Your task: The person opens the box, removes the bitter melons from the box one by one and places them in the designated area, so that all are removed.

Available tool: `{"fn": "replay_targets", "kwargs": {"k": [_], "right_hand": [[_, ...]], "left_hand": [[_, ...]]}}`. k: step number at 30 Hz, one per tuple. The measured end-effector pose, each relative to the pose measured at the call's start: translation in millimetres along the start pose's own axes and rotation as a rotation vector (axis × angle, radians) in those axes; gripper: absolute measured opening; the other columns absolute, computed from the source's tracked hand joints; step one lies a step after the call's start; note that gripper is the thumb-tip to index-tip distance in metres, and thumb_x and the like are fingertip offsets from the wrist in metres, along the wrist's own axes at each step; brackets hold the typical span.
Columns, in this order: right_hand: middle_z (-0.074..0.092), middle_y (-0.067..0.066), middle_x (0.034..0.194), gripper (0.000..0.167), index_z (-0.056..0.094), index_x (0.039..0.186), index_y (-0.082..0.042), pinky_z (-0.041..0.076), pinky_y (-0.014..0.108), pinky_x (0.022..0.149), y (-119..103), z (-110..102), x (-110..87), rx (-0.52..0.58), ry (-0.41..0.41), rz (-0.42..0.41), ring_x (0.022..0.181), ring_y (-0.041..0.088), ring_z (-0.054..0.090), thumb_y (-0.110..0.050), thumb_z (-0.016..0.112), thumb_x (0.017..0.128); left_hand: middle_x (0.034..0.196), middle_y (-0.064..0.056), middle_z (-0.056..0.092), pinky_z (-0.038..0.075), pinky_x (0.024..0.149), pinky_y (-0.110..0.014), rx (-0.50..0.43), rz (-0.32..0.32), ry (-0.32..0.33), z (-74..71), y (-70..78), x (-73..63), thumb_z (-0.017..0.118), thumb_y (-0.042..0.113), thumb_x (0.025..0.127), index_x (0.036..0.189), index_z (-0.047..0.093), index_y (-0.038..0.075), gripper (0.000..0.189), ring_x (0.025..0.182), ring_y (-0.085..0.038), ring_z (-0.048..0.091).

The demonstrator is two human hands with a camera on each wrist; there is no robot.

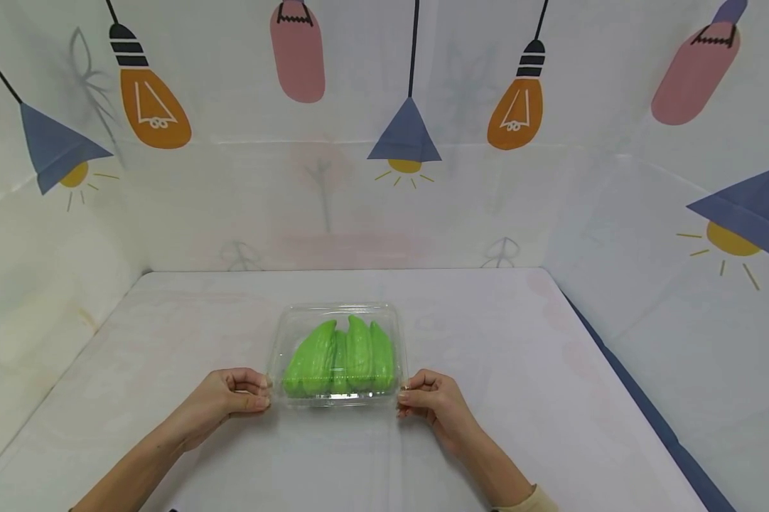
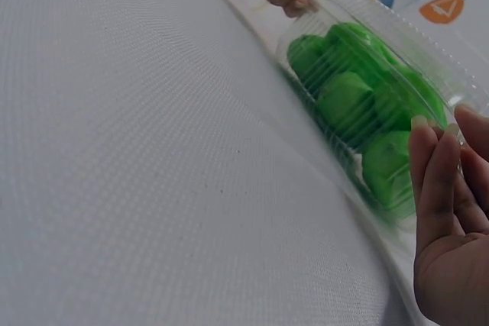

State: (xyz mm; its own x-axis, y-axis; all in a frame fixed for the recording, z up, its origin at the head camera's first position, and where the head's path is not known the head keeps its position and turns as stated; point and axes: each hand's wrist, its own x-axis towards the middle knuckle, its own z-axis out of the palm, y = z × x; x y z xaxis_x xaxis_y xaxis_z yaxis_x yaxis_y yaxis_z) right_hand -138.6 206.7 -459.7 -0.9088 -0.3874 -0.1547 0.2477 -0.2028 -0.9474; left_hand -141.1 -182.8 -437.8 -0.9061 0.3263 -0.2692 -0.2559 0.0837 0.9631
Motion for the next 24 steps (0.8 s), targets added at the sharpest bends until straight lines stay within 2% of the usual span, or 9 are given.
{"fn": "replay_targets", "kwargs": {"k": [6, 10, 16, 21, 24], "right_hand": [[0.073, -0.002, 0.079, 0.010, 0.060, 0.088, -0.008, 0.061, 0.027, 0.070, -0.1, 0.3, 0.4, 0.000, 0.001, -0.004, 0.070, 0.012, 0.070, -0.002, 0.068, 0.087], [0.072, -0.003, 0.076, 0.009, 0.062, 0.087, -0.010, 0.058, 0.024, 0.064, -3.1, 0.6, -0.7, -0.062, 0.010, -0.004, 0.067, 0.009, 0.067, -0.002, 0.067, 0.088], [0.067, -0.009, 0.070, 0.008, 0.064, 0.085, -0.013, 0.047, 0.019, 0.054, -10.3, 1.2, -2.7, -0.224, 0.064, 0.018, 0.058, 0.004, 0.054, -0.009, 0.071, 0.086], [0.061, -0.010, 0.064, 0.009, 0.063, 0.085, -0.012, 0.035, 0.020, 0.049, -11.7, 2.8, -2.9, -0.292, 0.119, 0.023, 0.054, 0.004, 0.044, -0.013, 0.073, 0.085], [0.058, -0.009, 0.063, 0.008, 0.063, 0.086, -0.013, 0.033, 0.022, 0.048, -11.4, 3.5, -3.3, -0.302, 0.121, 0.010, 0.053, 0.005, 0.041, -0.012, 0.071, 0.087]], "left_hand": [[0.093, -0.002, 0.066, 0.060, 0.084, -0.029, 0.001, 0.005, -0.003, -0.8, -0.6, 0.4, 0.077, 0.002, 0.083, 0.111, 0.061, -0.011, 0.035, 0.085, -0.011, 0.070], [0.092, -0.002, 0.067, 0.061, 0.083, -0.029, 0.011, 0.009, -0.009, -0.5, -0.5, -0.2, 0.078, 0.004, 0.082, 0.110, 0.061, -0.011, 0.036, 0.085, -0.011, 0.070], [0.092, -0.001, 0.067, 0.060, 0.083, -0.028, 0.030, 0.021, -0.029, -0.2, -0.3, -2.4, 0.078, 0.008, 0.083, 0.108, 0.061, -0.011, 0.035, 0.086, -0.011, 0.070], [0.095, -0.001, 0.066, 0.060, 0.084, -0.029, 0.039, 0.019, -0.038, 0.0, -0.2, -3.4, 0.078, 0.009, 0.084, 0.111, 0.060, -0.013, 0.039, 0.087, -0.011, 0.069], [0.096, -0.002, 0.065, 0.060, 0.085, -0.030, 0.041, 0.016, -0.041, 0.4, 0.0, -3.9, 0.077, 0.009, 0.085, 0.112, 0.058, -0.014, 0.040, 0.088, -0.012, 0.069]]}}
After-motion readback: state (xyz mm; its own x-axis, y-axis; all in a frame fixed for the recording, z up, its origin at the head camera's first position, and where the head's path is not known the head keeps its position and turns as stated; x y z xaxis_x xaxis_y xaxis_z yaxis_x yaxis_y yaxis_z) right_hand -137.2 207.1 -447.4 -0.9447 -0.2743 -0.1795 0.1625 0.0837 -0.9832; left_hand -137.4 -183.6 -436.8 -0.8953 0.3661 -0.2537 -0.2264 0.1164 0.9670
